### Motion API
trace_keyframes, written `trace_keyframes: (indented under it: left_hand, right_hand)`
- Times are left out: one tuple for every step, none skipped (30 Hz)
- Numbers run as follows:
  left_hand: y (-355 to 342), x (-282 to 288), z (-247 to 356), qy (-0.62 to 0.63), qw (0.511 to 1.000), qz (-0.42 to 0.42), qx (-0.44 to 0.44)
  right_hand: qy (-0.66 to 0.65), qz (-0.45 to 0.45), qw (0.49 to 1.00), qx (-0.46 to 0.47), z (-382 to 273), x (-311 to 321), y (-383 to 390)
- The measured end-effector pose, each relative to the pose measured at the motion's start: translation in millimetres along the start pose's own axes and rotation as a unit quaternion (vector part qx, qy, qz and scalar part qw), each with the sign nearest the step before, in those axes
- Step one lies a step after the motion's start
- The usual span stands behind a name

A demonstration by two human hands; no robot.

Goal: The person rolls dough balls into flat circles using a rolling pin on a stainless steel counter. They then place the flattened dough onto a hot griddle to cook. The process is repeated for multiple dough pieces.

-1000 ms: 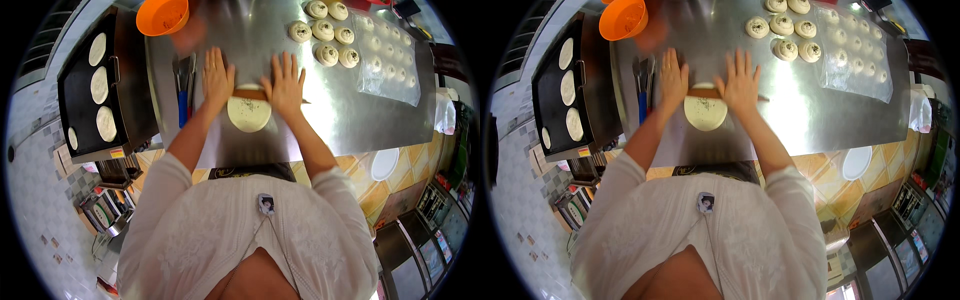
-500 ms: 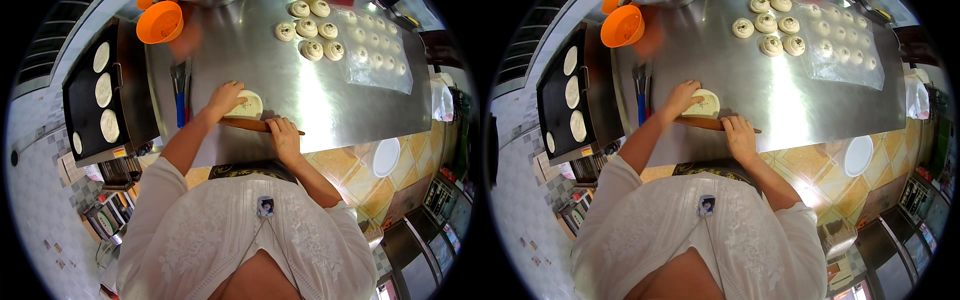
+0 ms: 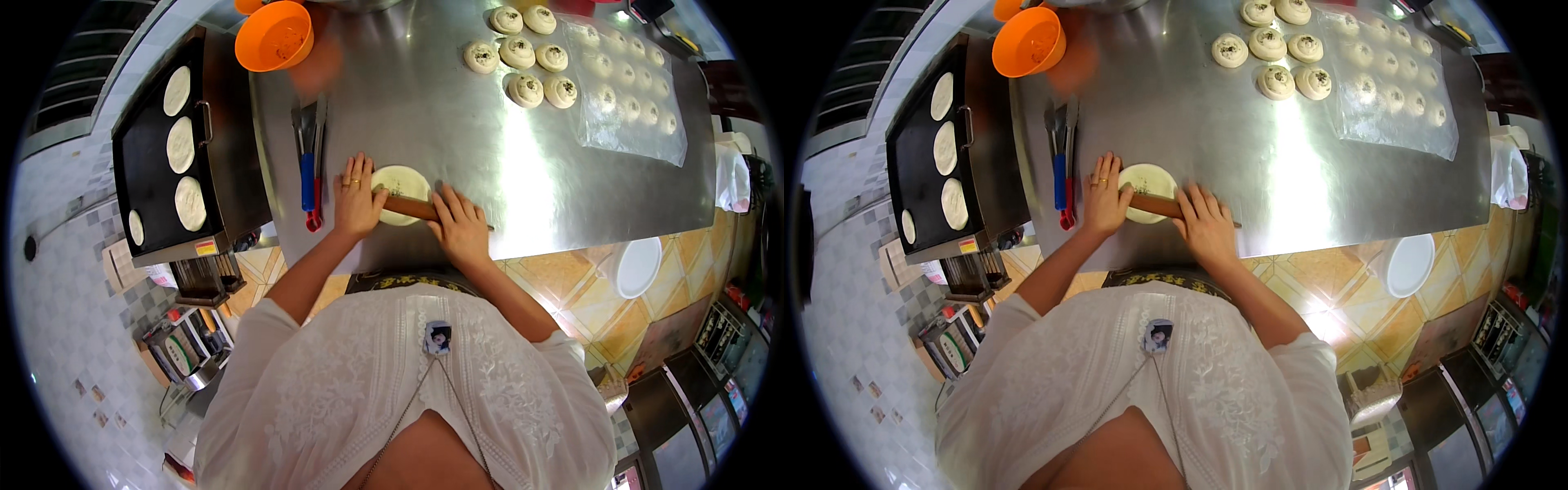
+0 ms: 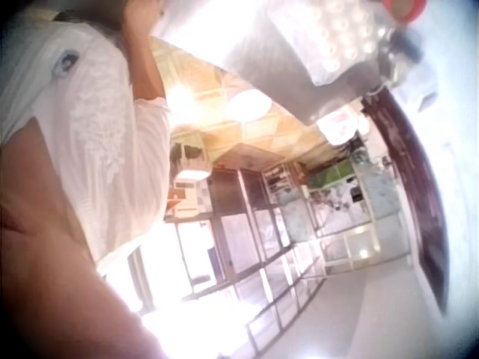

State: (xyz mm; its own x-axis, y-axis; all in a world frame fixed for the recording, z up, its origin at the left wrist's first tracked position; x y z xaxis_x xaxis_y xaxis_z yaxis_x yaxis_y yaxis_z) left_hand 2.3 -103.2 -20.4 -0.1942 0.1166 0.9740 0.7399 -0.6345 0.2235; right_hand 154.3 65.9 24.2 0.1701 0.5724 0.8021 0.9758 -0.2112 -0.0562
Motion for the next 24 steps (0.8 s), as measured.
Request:
trace_keyframes:
  left_hand:
    - [-16,4,3,0.022,0.999,0.047,0.001]
    - [-44,10,3,0.043,0.995,0.094,0.001]
    - [-70,14,0,0.064,0.988,0.141,0.005]
    - [-91,20,-6,0.061,0.986,0.153,0.006]
    - [-105,28,-10,0.060,0.986,0.155,0.008]
    - [-108,32,-10,0.061,0.985,0.163,0.008]
    - [-91,26,-13,0.067,0.989,0.135,-0.009]
    - [-55,15,-14,0.073,0.990,0.110,-0.037]
    - [-20,2,-12,0.077,0.992,0.078,-0.062]
    - [3,-5,-9,0.077,0.993,0.070,-0.058]
    - [18,-9,-9,0.074,0.994,0.064,-0.054]
    - [28,-12,-9,0.070,0.995,0.054,-0.047]
    - [12,-4,-7,0.074,0.994,0.065,-0.042]
    - [-24,7,-5,0.079,0.993,0.080,-0.037]
    - [-63,19,-9,0.089,0.988,0.126,-0.014]
    - [-92,29,-13,0.098,0.981,0.170,0.007]
    - [-106,32,-12,0.095,0.980,0.176,0.004]
    - [-119,35,-14,0.093,0.979,0.183,0.007]
    - [-124,37,-14,0.090,0.978,0.190,0.011]
    - [-107,30,-12,0.088,0.983,0.162,-0.021]
    - [-75,16,-13,0.087,0.986,0.134,-0.057]
    - [-48,8,-10,0.083,0.987,0.107,-0.092]
    - [-31,8,-7,0.085,0.990,0.080,-0.077]
    - [-15,9,-4,0.086,0.993,0.053,-0.062]
  right_hand:
    - [0.029,0.016,0.999,-0.010,2,-4,-16]
    - [0.047,0.047,0.997,-0.044,15,-4,-41]
    - [0.063,0.075,0.992,-0.076,28,0,-70]
    - [0.067,0.098,0.990,-0.074,36,1,-95]
    - [0.069,0.111,0.988,-0.078,39,4,-110]
    - [0.076,0.130,0.985,-0.080,39,7,-114]
    - [0.050,0.087,0.994,-0.053,31,-2,-98]
    - [0.028,0.053,0.998,-0.031,23,-15,-66]
    - [0.010,-0.001,1.000,-0.023,17,-34,-27]
    - [-0.013,-0.126,0.991,-0.052,-3,-31,4]
    - [-0.048,-0.173,0.982,-0.058,-13,-29,24]
    - [-0.019,-0.151,0.987,-0.055,-9,-28,17]
    - [0.010,-0.131,0.990,-0.055,-3,-30,7]
    - [0.018,-0.055,0.997,-0.059,9,-25,-18]
    - [0.029,0.024,0.998,-0.057,24,-17,-53]
    - [0.030,0.078,0.994,-0.067,36,-4,-93]
    - [0.032,0.135,0.987,-0.084,41,8,-111]
    - [0.027,0.128,0.989,-0.071,38,7,-109]
    - [0.022,0.121,0.991,-0.058,35,4,-105]
    - [0.017,0.115,0.992,-0.045,32,1,-96]
    - [0.011,0.071,0.997,-0.033,28,-11,-71]
    - [0.003,0.028,0.999,-0.019,19,-25,-36]
    - [0.000,-0.004,1.000,-0.027,8,-30,-11]
    - [0.001,0.024,1.000,-0.019,-2,-24,4]
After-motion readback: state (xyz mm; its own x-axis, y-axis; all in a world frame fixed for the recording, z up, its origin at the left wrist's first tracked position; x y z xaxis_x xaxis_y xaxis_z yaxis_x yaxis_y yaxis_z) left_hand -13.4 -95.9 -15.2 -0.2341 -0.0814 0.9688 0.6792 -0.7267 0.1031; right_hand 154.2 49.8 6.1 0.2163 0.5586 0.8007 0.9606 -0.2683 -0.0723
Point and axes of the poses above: each hand's wrist, its own y-axis away from the middle knuckle, its own x-axis out of the back of the hand, z = x × y, the point moved 5 cm from there along -y, towards the middle knuckle, and after that the axes turned 11 degrees about -y, right-handed, at the moved point
